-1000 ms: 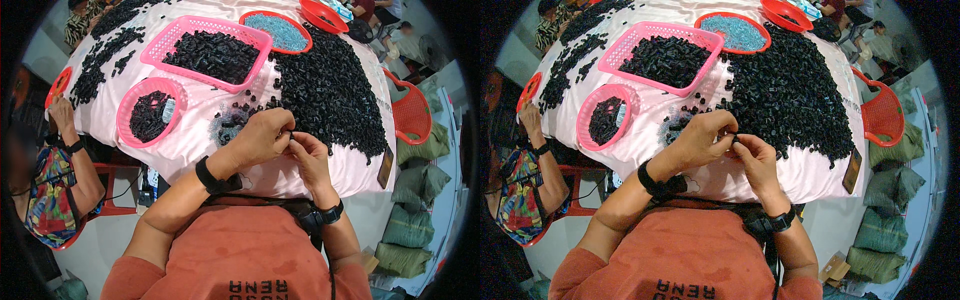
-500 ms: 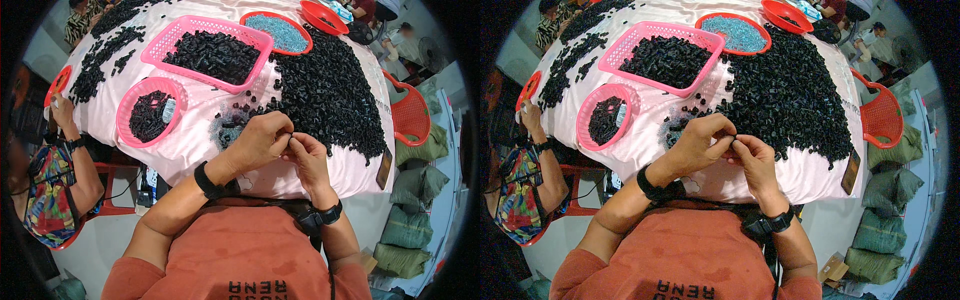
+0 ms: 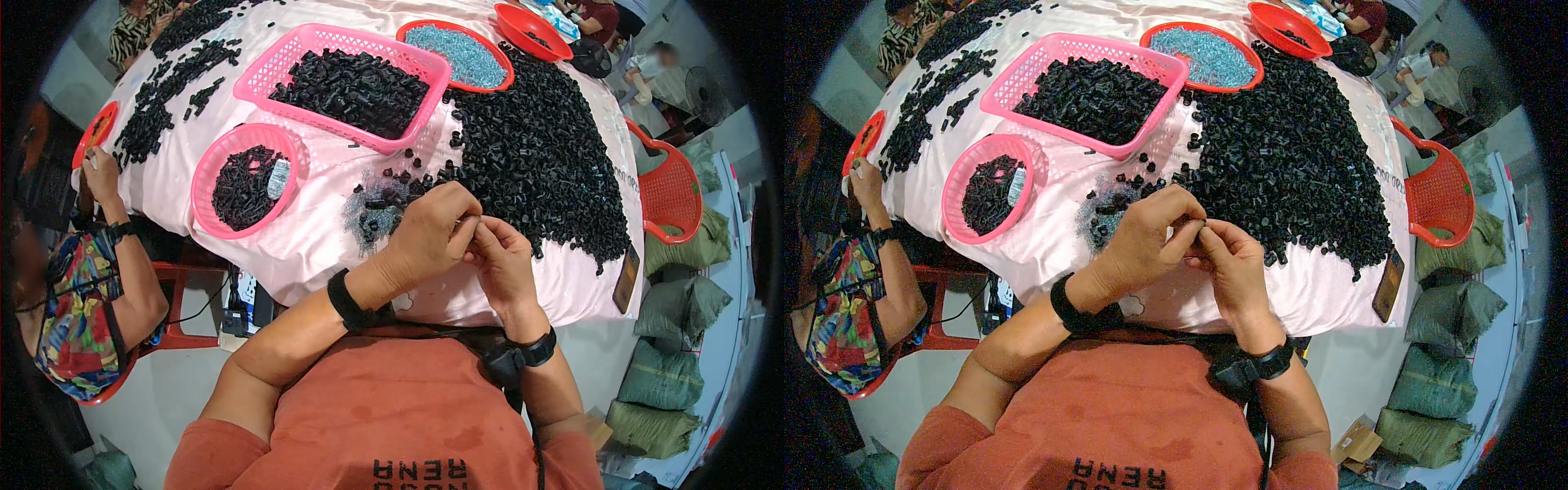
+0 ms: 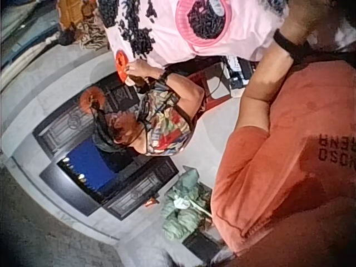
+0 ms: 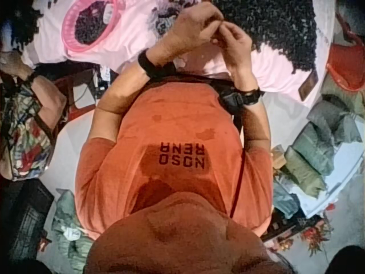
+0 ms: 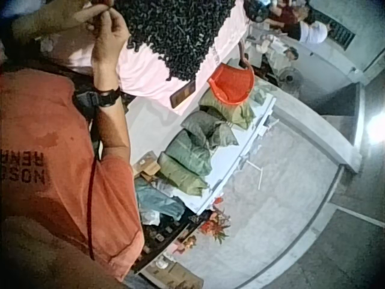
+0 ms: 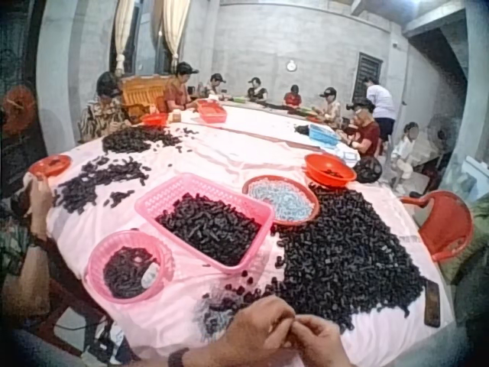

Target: Sorting small black rubber or plastic components into piles and containers.

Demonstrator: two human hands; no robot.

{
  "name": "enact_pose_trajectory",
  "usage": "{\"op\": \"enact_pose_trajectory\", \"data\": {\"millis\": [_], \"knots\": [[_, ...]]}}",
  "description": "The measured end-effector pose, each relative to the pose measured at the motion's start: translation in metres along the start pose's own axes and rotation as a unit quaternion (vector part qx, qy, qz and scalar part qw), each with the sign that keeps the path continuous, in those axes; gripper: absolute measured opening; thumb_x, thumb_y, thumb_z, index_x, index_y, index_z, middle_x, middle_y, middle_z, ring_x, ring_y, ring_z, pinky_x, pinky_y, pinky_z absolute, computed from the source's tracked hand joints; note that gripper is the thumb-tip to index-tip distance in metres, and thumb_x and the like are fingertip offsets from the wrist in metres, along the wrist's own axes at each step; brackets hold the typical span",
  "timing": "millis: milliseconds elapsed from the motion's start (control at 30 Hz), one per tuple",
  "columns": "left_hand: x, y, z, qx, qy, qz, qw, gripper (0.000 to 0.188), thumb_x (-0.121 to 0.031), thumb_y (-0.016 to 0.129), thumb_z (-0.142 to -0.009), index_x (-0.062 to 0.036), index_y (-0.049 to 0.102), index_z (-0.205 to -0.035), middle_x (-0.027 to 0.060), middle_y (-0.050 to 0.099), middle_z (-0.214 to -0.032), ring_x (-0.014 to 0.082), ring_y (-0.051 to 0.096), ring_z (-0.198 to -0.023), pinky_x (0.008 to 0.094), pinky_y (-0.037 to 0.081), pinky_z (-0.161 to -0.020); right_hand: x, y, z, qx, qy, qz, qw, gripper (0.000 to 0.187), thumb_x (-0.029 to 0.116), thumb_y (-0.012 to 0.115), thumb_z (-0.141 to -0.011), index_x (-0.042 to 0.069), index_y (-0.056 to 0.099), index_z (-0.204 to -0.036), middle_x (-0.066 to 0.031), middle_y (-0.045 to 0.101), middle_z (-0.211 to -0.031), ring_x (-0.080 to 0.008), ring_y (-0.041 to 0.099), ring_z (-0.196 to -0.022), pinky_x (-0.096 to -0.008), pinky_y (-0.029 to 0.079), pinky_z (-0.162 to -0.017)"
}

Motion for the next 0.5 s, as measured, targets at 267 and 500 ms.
{"op": "enact_pose_trajectory", "data": {"millis": [267,500], "knots": [[-0.014,0.005,-0.006,0.072,0.073,-0.034,0.994,0.025,-0.002,0.066,-0.078,0.0010,0.058,-0.101,0.0173,0.060,-0.094,0.0352,0.061,-0.090,0.0401,0.050,-0.078,0.007,-0.005,0.002,0.009,0.014,-0.072,0.997,0.020,0.016,0.062,-0.097,0.002,0.065,-0.111,-0.0057,0.070,-0.095,-0.0138,0.068,-0.081,-0.0285,0.056,-0.074],[-0.014,0.020,-0.004,0.094,0.064,-0.102,0.988,0.047,-0.003,0.072,-0.072,0.0031,0.056,-0.116,0.0208,0.061,-0.106,0.0386,0.060,-0.100,0.0424,0.051,-0.087,0.013,-0.005,0.000,0.029,-0.016,-0.070,0.997,0.019,0.017,0.061,-0.098,0.003,0.066,-0.110,-0.0041,0.070,-0.094,-0.0127,0.067,-0.082,-0.0292,0.055,-0.074]]}}
Point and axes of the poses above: each hand's wrist, its own z-axis away from the middle knuckle, its own y-axis out of the palm, x = y × z, the point moved 8 cm from there along -z, towards the middle knuckle
